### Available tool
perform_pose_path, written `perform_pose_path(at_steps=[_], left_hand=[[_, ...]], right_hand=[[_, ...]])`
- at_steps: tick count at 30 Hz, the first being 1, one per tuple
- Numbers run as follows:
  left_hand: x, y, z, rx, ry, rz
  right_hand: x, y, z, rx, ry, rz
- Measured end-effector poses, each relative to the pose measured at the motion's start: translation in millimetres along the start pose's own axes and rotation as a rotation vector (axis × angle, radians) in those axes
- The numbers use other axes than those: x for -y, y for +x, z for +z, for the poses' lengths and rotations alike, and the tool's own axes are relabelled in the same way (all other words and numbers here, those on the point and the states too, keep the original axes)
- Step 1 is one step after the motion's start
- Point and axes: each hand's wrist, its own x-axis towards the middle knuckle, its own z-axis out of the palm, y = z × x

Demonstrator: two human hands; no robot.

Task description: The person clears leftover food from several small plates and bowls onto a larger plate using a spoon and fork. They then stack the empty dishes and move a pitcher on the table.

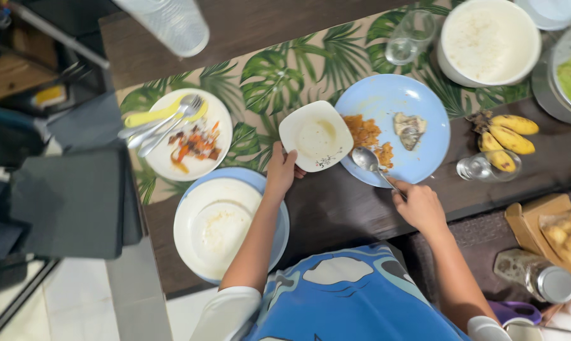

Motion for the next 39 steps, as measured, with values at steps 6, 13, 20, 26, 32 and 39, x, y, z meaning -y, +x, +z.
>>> perform_pose_path(at_steps=[6,13,20,26,32,39], left_hand=[[12.3,-82.8,-81.3,-0.208,0.022,0.067],[31.1,-212.7,-163.6,-0.606,0.193,-0.125],[56.7,-248.9,-177.2,-0.681,0.202,-0.216],[50.1,-248.2,-179.4,-0.678,0.225,-0.257],[47.8,-248.2,-181.3,-0.668,0.426,-0.227],[31.3,-245.9,-211.3,-0.823,0.616,-0.1]], right_hand=[[34.9,12.9,30.1,0.056,0.274,-0.223],[114.4,4.1,71.0,0.386,0.441,-0.367],[157.6,-7.1,105.0,0.591,0.63,-0.349],[171.4,-9.8,116.7,0.602,0.612,-0.33],[188.2,-3.8,135.7,0.717,0.929,-0.156],[265.3,17.8,139.3,0.848,1.294,0.011]])
